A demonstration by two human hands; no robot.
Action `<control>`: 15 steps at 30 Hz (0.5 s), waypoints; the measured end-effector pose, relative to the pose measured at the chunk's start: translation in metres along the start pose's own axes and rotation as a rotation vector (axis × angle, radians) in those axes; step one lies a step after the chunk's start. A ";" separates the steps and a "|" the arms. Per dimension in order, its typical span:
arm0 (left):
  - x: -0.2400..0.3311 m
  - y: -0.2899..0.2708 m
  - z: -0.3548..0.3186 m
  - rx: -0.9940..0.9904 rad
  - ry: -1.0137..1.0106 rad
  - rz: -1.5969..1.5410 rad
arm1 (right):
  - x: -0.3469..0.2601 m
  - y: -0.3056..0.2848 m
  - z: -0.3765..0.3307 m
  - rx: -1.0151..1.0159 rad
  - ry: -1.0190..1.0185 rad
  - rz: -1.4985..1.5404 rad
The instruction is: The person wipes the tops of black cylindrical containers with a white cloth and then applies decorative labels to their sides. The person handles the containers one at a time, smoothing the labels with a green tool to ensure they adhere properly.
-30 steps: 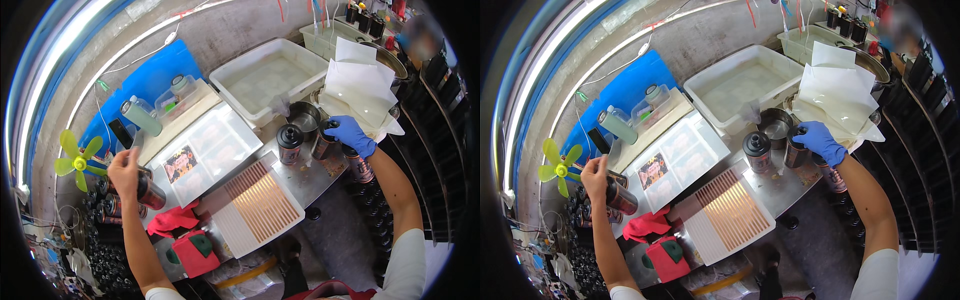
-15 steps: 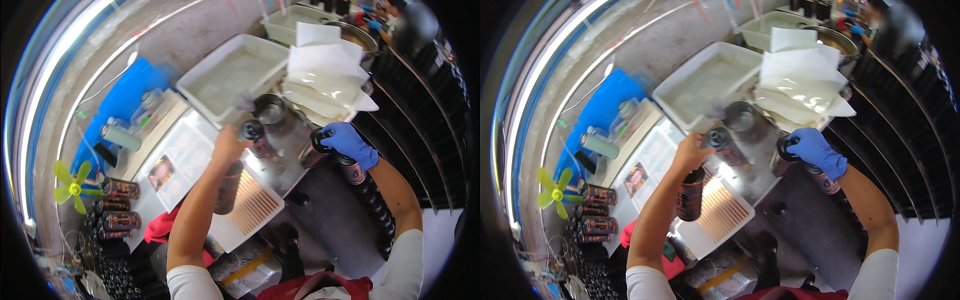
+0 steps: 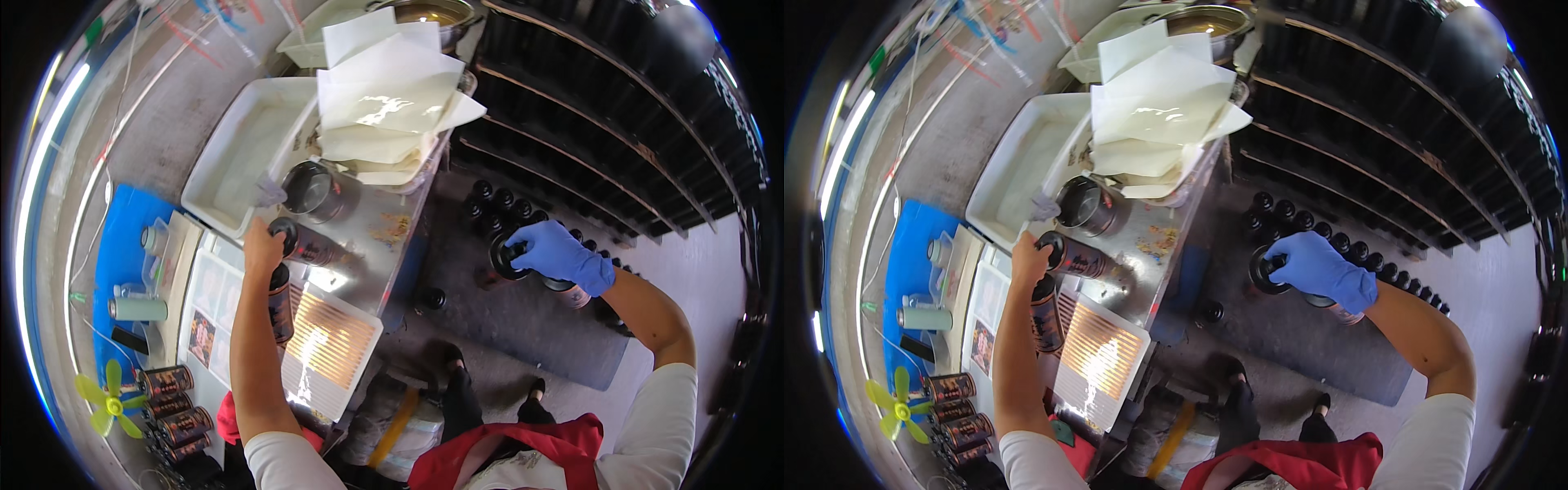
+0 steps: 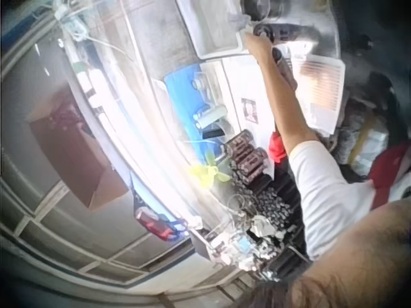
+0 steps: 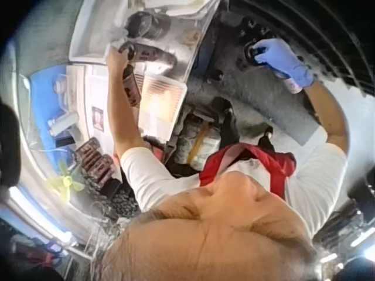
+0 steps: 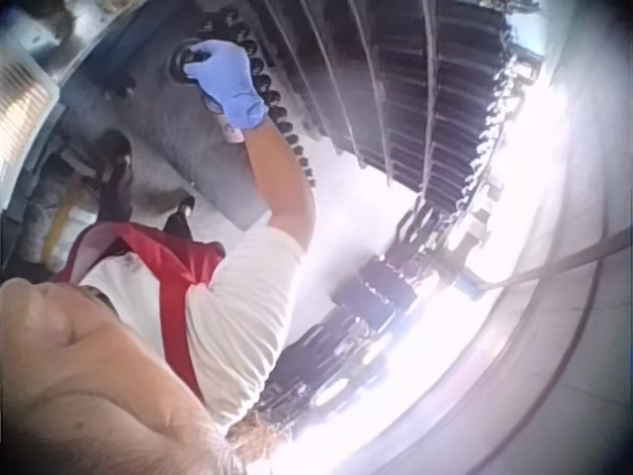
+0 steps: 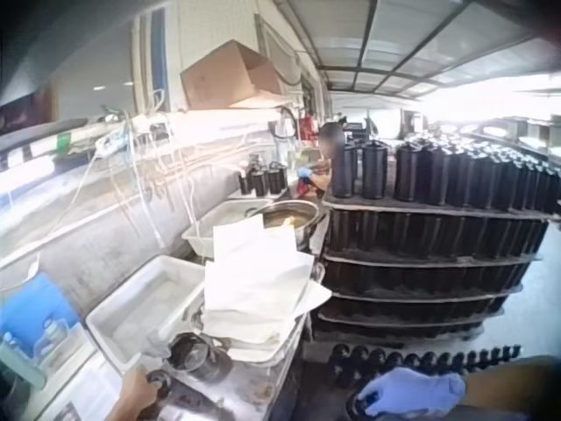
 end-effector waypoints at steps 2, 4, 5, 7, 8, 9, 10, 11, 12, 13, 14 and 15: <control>0.019 0.002 -0.006 -0.021 0.047 0.042 | 0.034 -0.002 -0.023 0.001 0.141 0.059; 0.049 0.000 -0.018 -0.044 0.137 0.098 | 0.063 -0.004 -0.050 0.034 0.223 0.094; 0.067 -0.002 -0.023 -0.060 0.194 0.104 | 0.085 -0.005 -0.064 0.057 0.259 0.127; 0.107 -0.005 -0.038 -0.081 0.311 0.107 | 0.124 -0.005 -0.095 0.080 0.370 0.192; 0.132 -0.004 -0.046 -0.128 0.329 0.127 | 0.145 -0.003 -0.111 0.119 0.371 0.232; 0.164 -0.002 -0.058 -0.143 0.376 0.109 | 0.172 0.002 -0.129 0.163 0.379 0.270; 0.193 0.001 -0.071 -0.164 0.460 0.085 | 0.199 0.007 -0.146 0.210 0.392 0.310; 0.214 0.003 -0.086 -0.200 0.486 0.090 | 0.219 0.010 -0.162 0.218 0.433 0.336; 0.249 0.006 -0.106 -0.213 0.523 0.073 | 0.246 0.013 -0.180 0.253 0.441 0.334; 0.283 0.009 -0.127 -0.217 0.576 0.068 | 0.269 0.019 -0.198 0.295 0.442 0.335; 0.316 0.020 -0.146 -0.284 0.511 -0.055 | 0.294 0.022 -0.213 0.331 0.436 0.337; 0.344 0.037 -0.162 -0.412 0.441 0.090 | 0.320 0.023 -0.234 0.379 0.453 0.365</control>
Point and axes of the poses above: each hand's wrist, its own z-axis towards the middle knuckle, its own y-axis out of the palm, x = y × z, the point moved 7 cm from there along z, towards the middle knuckle, and after that the axes turned 15 degrees about y, right-handed, at the moved point
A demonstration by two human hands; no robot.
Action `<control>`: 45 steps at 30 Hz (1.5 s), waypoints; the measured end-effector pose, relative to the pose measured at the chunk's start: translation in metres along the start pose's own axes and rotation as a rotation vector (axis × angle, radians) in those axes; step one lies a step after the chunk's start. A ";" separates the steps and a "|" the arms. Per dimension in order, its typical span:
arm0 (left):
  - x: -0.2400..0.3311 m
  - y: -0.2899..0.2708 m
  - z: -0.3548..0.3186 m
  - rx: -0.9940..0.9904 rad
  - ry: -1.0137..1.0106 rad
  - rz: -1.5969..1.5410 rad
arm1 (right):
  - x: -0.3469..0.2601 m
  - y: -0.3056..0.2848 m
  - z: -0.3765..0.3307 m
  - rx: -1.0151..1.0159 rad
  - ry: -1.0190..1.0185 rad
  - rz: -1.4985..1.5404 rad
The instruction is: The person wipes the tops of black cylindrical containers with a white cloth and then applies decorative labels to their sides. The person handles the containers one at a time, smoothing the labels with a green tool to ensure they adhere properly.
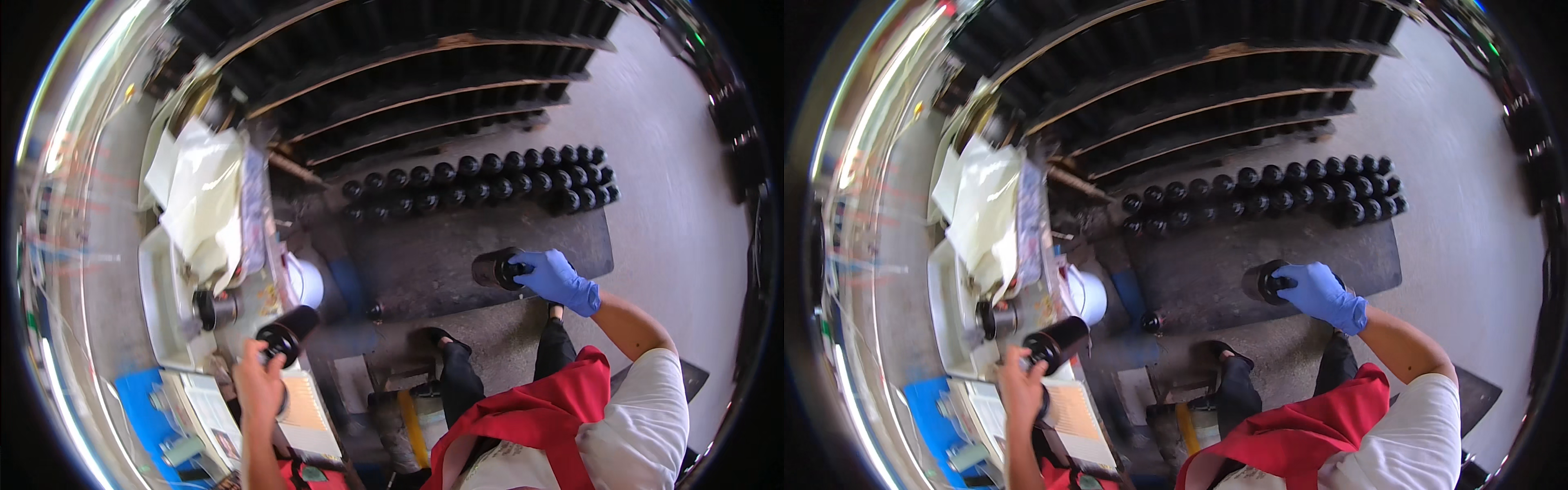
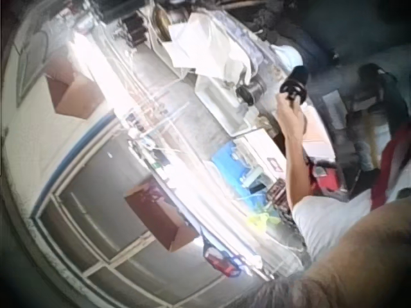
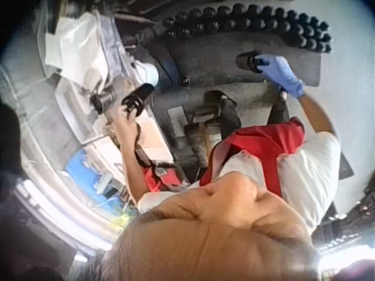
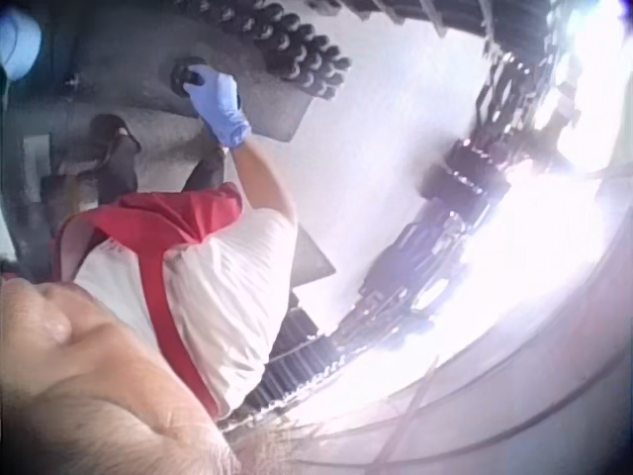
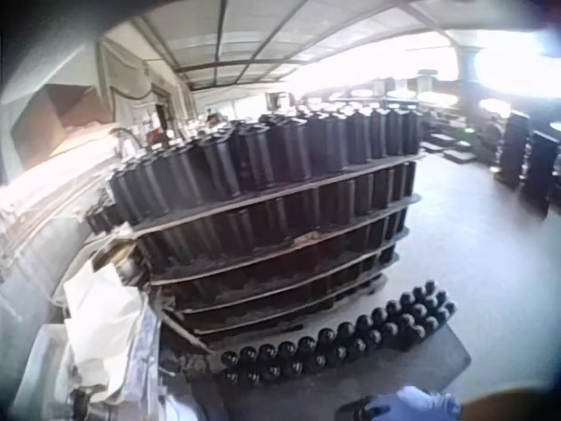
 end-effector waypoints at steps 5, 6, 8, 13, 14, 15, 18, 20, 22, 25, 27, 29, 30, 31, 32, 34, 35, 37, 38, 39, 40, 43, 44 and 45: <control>0.174 0.135 0.010 -0.085 0.356 -0.118 | 0.170 -0.062 -0.022 0.140 0.132 0.136; 0.209 0.169 0.013 -0.147 0.350 -0.129 | 0.207 -0.072 -0.027 0.161 0.190 0.147; 0.273 0.246 0.018 -0.164 0.459 -0.170 | 0.280 -0.092 -0.032 0.162 0.322 0.179; 0.429 0.454 0.034 -0.253 0.528 -0.257 | 0.466 -0.120 -0.017 0.224 0.434 0.140; 0.459 0.491 0.037 -0.270 0.565 -0.289 | 0.497 -0.127 -0.011 0.263 0.444 0.138; 0.487 0.527 0.041 -0.288 0.598 -0.321 | 0.527 -0.133 -0.006 0.298 0.453 0.134; 0.574 0.635 0.055 -0.334 0.651 -0.352 | 0.617 -0.153 0.019 0.355 0.511 0.171; 0.624 0.695 0.063 -0.360 0.686 -0.351 | 0.671 -0.158 0.040 0.388 0.520 0.175; 0.662 0.754 0.073 -0.442 0.636 -0.335 | 0.717 -0.159 0.063 0.418 0.507 0.203; 0.709 0.823 0.088 -0.459 0.681 -0.349 | 0.772 -0.157 0.099 0.394 0.521 0.198; 0.734 0.852 0.097 -0.465 0.685 -0.323 | 0.799 -0.154 0.118 0.416 0.491 0.206; 0.751 0.878 0.106 -0.461 0.690 -0.326 | 0.820 -0.151 0.136 0.428 0.479 0.213; 0.760 0.886 0.109 -0.416 0.744 -0.320 | 0.828 -0.151 0.143 0.430 0.482 0.216; 0.768 0.892 0.112 -0.369 0.798 -0.315 | 0.834 -0.152 0.149 0.432 0.484 0.219; 0.772 0.899 0.115 -0.355 0.800 -0.318 | 0.838 -0.152 0.156 0.426 0.471 0.212; 0.778 0.911 0.121 -0.419 0.692 -0.323 | 0.849 -0.146 0.166 0.416 0.472 0.227; 0.781 0.918 0.124 -0.426 0.693 -0.315 | 0.853 -0.145 0.171 0.412 0.472 0.232; 0.788 0.929 0.128 -0.440 0.695 -0.300 | 0.861 -0.142 0.181 0.407 0.467 0.230; 0.791 0.930 0.129 -0.439 0.684 -0.299 | 0.863 -0.141 0.184 0.406 0.466 0.227; 0.796 0.931 0.132 -0.437 0.681 -0.303 | 0.864 -0.140 0.187 0.410 0.462 0.224; 0.799 0.930 0.134 -0.438 0.676 -0.304 | 0.862 -0.140 0.189 0.412 0.458 0.223; 0.800 0.933 0.132 -0.438 0.648 -0.326 | 0.864 -0.137 0.188 0.391 0.473 0.218; 0.801 0.933 0.132 -0.425 0.638 -0.328 | 0.864 -0.137 0.188 0.382 0.481 0.215; 0.801 0.933 0.131 -0.413 0.629 -0.330 | 0.865 -0.138 0.187 0.378 0.485 0.219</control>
Point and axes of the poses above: each hand's wrist, its own z-axis towards the middle knuckle, its own y-axis out of the palm, x = y × z, the point moved 7 cm from there along z, towards the middle knuckle, and after that the axes turned 15 degrees about y, right-handed, at the moved point
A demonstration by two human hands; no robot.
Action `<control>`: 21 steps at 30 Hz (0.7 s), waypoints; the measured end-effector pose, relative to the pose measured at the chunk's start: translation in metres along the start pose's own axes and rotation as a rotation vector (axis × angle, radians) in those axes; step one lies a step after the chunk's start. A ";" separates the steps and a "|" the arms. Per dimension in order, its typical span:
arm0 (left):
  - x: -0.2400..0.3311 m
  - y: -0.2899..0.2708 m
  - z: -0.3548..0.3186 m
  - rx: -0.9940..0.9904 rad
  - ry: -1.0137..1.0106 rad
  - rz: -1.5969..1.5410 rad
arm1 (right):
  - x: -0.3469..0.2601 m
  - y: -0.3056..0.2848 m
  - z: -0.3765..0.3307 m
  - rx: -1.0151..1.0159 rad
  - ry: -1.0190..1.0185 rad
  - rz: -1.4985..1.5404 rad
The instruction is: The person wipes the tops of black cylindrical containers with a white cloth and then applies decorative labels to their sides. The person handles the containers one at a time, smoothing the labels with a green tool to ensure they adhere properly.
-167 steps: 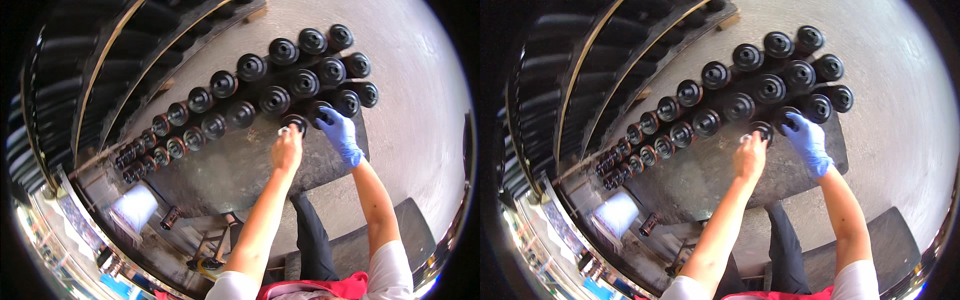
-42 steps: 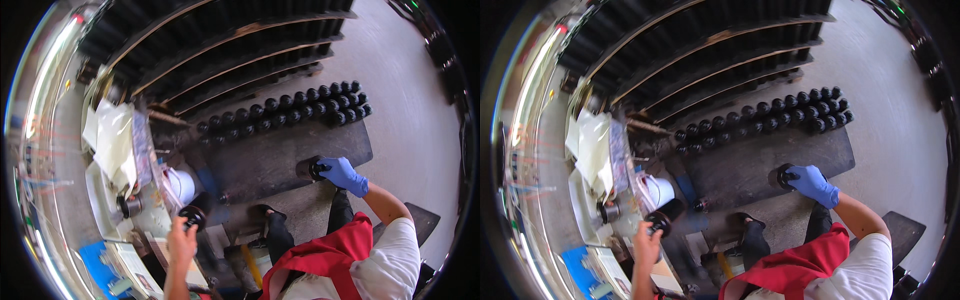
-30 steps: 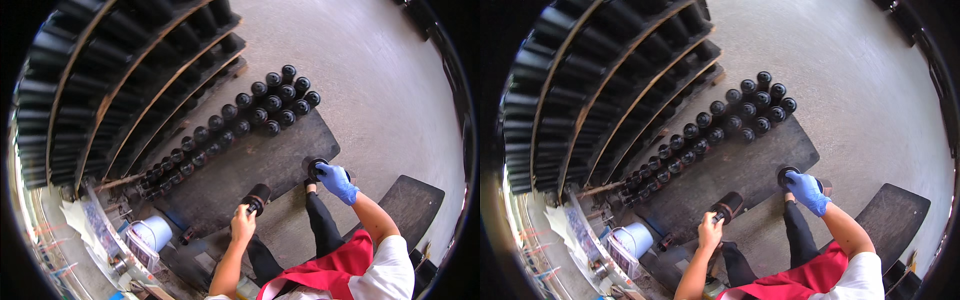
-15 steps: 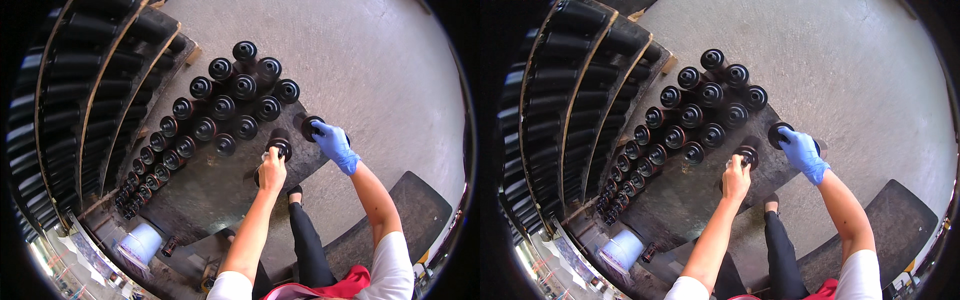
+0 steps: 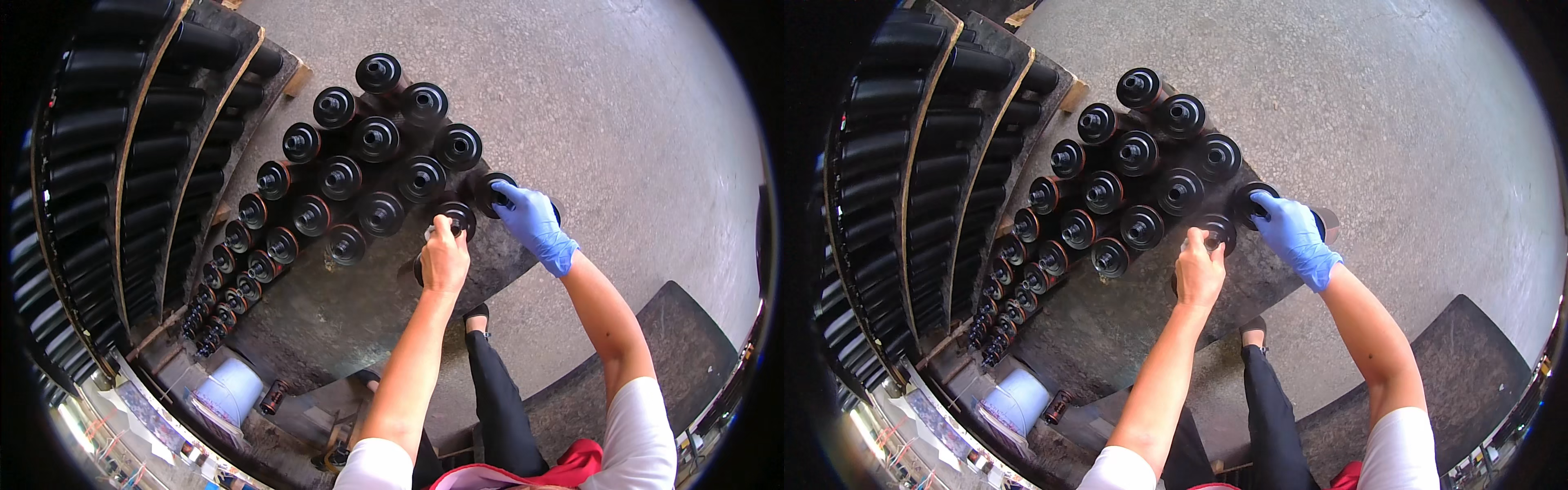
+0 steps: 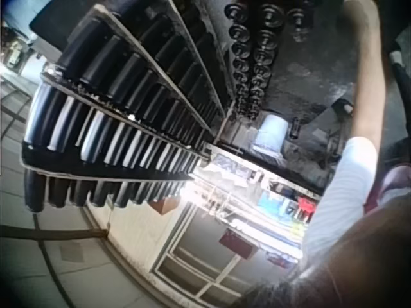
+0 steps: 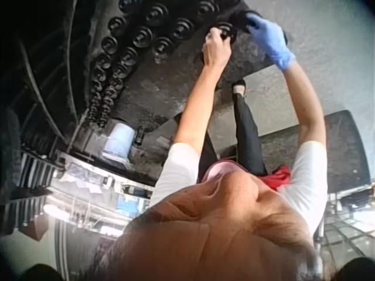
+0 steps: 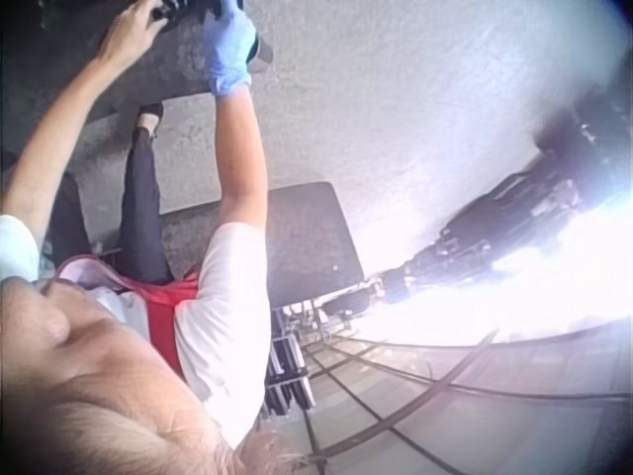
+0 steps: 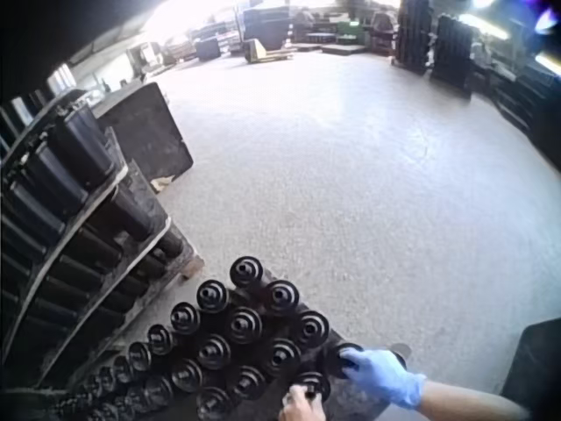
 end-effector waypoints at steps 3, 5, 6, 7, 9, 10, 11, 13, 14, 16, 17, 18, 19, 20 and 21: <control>0.000 0.000 -0.001 -0.003 -0.053 0.012 | -0.001 -0.006 -0.003 -0.020 0.021 0.034; -0.001 -0.001 -0.001 0.003 -0.074 0.002 | -0.004 -0.014 -0.008 -0.046 0.044 0.091; -0.003 -0.002 -0.001 0.007 -0.086 -0.003 | -0.003 -0.016 -0.011 -0.020 0.045 0.109; -0.002 -0.004 -0.002 0.026 -0.077 -0.009 | 0.000 -0.019 -0.014 0.005 0.046 0.123; -0.001 -0.011 -0.005 0.067 -0.063 -0.021 | 0.001 -0.021 -0.025 0.018 0.083 0.132; -0.002 -0.015 -0.010 0.097 -0.071 -0.035 | -0.002 -0.023 -0.035 0.039 0.080 0.146; -0.005 -0.019 -0.018 0.125 -0.080 -0.047 | -0.003 -0.023 -0.046 0.060 0.078 0.163; -0.019 -0.027 -0.043 0.156 -0.135 -0.144 | -0.010 -0.020 -0.067 0.115 0.034 0.215; -0.028 -0.036 -0.057 0.275 -0.097 -0.171 | -0.013 -0.009 -0.079 0.171 -0.047 0.309; -0.053 -0.049 -0.086 0.412 -0.152 -0.197 | -0.017 0.019 -0.093 0.070 -0.057 0.389; -0.065 -0.053 -0.098 0.468 -0.166 -0.204 | -0.025 0.028 -0.098 0.055 -0.089 0.366; -0.078 -0.056 -0.110 0.523 -0.180 -0.211 | -0.029 0.040 -0.102 0.053 -0.085 0.409; -0.090 -0.059 -0.122 0.563 -0.205 -0.217 | -0.034 0.054 -0.106 0.041 -0.102 0.431; -0.103 -0.060 -0.131 0.641 -0.214 -0.281 | -0.038 0.066 -0.109 0.030 -0.118 0.452; -0.119 -0.056 -0.139 0.684 -0.220 -0.361 | -0.042 0.079 -0.111 0.002 -0.102 0.497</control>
Point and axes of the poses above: each hand's wrist, its own z-axis towards the middle knuckle, its own y-axis out of the palm, x = y × z, the point moved 7 cm from there along z, towards the middle knuckle, and after that the axes turned 15 degrees about y, right-handed, at the moved point
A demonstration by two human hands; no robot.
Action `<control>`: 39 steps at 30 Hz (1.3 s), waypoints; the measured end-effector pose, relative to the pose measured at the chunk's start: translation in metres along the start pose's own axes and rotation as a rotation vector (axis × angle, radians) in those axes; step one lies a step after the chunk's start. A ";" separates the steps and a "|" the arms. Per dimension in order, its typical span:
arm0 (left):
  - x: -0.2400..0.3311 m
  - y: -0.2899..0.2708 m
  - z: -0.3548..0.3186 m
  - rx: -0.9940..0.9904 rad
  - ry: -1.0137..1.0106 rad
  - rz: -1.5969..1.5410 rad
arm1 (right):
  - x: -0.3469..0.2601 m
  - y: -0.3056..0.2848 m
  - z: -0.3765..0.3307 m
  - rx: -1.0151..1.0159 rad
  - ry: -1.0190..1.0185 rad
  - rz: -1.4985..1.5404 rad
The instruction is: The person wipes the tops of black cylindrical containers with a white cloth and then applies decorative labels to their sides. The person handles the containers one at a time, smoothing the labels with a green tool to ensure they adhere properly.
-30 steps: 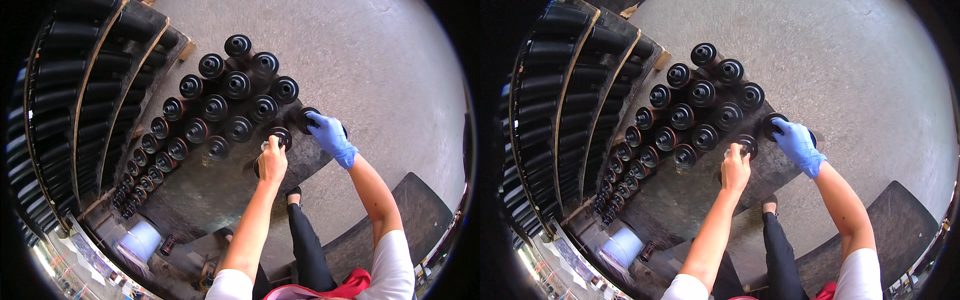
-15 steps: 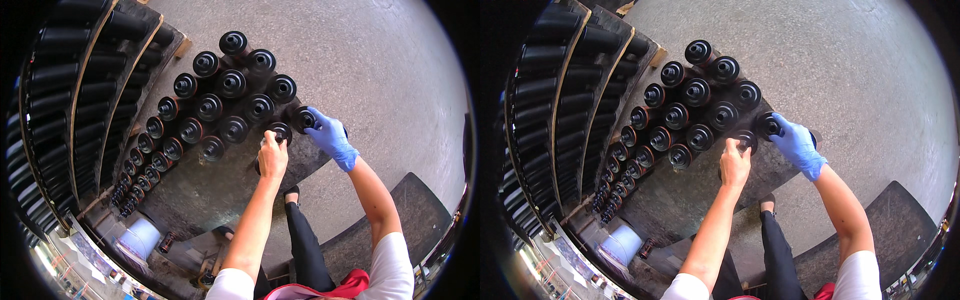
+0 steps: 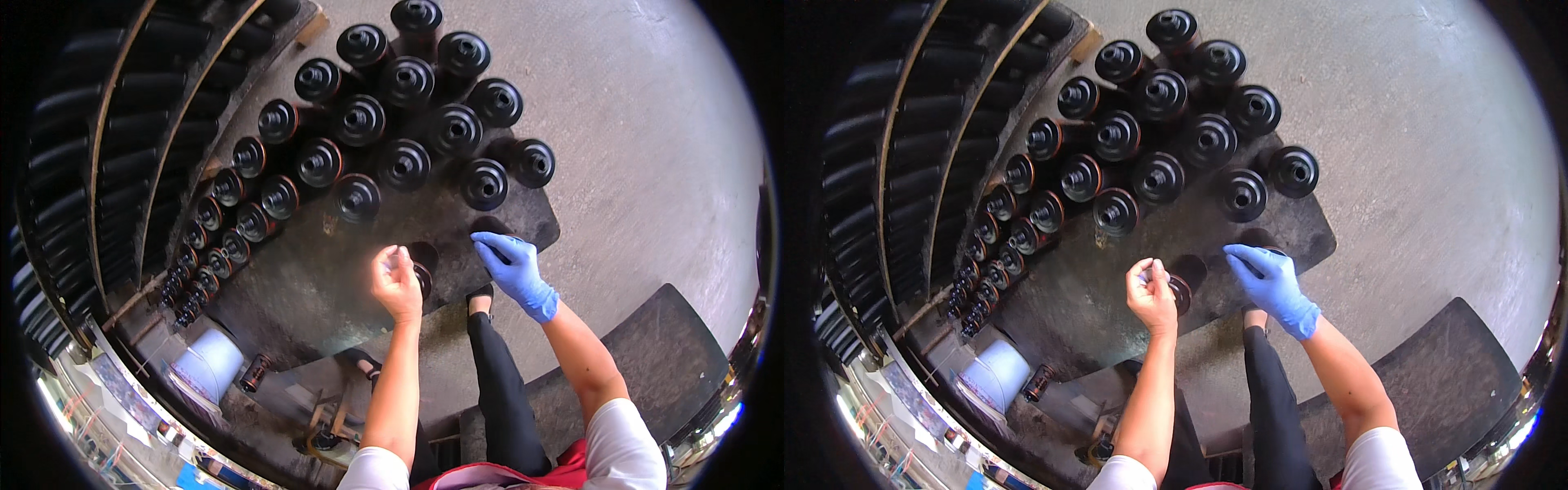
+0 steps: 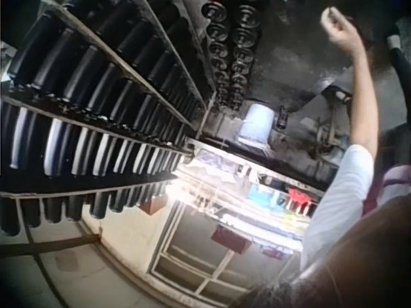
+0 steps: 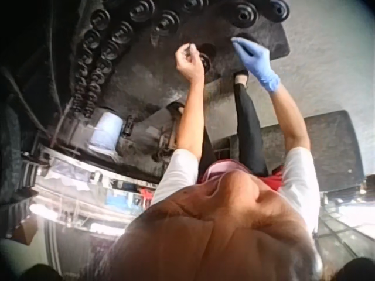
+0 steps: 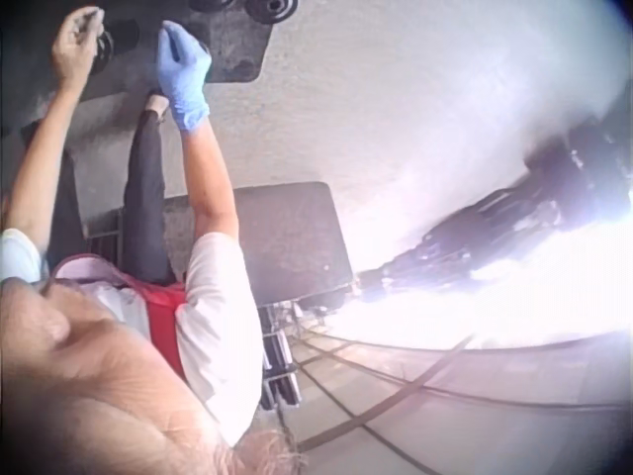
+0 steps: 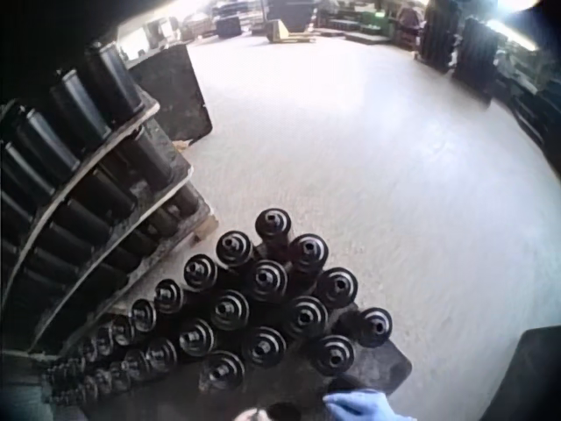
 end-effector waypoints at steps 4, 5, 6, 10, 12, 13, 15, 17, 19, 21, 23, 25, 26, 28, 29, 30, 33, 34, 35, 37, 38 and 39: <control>-0.026 -0.022 -0.014 -0.049 -0.036 0.019 | 0.008 0.036 -0.008 -0.024 0.006 0.002; -0.022 -0.023 -0.019 -0.045 -0.004 -0.016 | 0.009 0.042 -0.010 -0.034 -0.005 -0.004; -0.015 -0.023 -0.023 -0.097 0.058 0.014 | 0.010 0.046 -0.012 -0.044 -0.017 -0.011; 0.007 -0.023 -0.040 -0.289 0.278 0.113 | -0.005 0.045 -0.018 -0.137 -0.167 -0.165; 0.019 -0.028 -0.043 -0.358 0.437 0.224 | -0.022 0.037 -0.026 -0.216 -0.282 -0.353; 0.025 -0.029 -0.042 -0.402 0.453 0.327 | -0.023 0.030 -0.030 -0.224 -0.260 -0.480; 0.041 -0.039 -0.040 -0.489 0.483 0.547 | -0.020 0.021 -0.037 -0.242 -0.216 -0.722; 0.016 -0.055 -0.053 -0.617 0.302 0.552 | -0.014 0.018 -0.038 -0.257 -0.172 -0.796; 0.012 -0.058 -0.057 -0.630 0.273 0.496 | -0.005 0.021 -0.033 -0.289 -0.114 -0.801; 0.012 -0.058 -0.052 -0.618 0.329 0.497 | -0.016 0.030 -0.028 -0.301 -0.217 -0.740; 0.016 -0.053 -0.043 -0.606 0.356 0.510 | -0.016 0.040 -0.024 -0.348 -0.207 -0.737; 0.019 -0.049 -0.031 -0.598 0.353 0.542 | -0.022 0.043 -0.019 -0.337 -0.186 -0.762; 0.024 -0.047 -0.024 -0.581 0.359 0.542 | -0.031 0.044 -0.017 -0.323 -0.188 -0.762; 0.028 -0.044 -0.012 -0.545 0.368 0.553 | -0.041 0.048 -0.011 -0.302 -0.198 -0.780; 0.030 -0.042 -0.006 -0.527 0.373 0.558 | -0.044 0.051 -0.008 -0.296 -0.206 -0.799; 0.031 -0.041 -0.001 -0.533 0.374 0.572 | -0.046 0.053 -0.005 -0.291 -0.214 -0.818; 0.031 -0.035 0.016 -0.489 0.381 0.554 | -0.048 0.058 0.006 -0.243 -0.259 -0.814; 0.032 -0.034 0.021 -0.476 0.377 0.538 | -0.049 0.060 0.011 -0.230 -0.256 -0.812; 0.029 -0.032 0.025 -0.464 0.383 0.537 | -0.050 0.062 0.015 -0.216 -0.253 -0.810; 0.023 -0.028 0.030 -0.442 0.396 0.534 | -0.049 0.064 0.022 -0.203 -0.226 -0.795; 0.019 -0.027 0.032 -0.437 0.364 0.554 | -0.046 0.066 0.025 -0.202 -0.203 -0.782; 0.018 -0.026 0.033 -0.413 0.357 0.525 | -0.044 0.067 0.028 -0.201 -0.179 -0.768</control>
Point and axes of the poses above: each hand's wrist, its own z-axis towards the middle knuckle, its own y-axis out of the palm, x = y × z, the point moved 7 cm from there along z, towards the middle knuckle, and after that the axes turned 15 degrees about y, right-handed, at the moved point
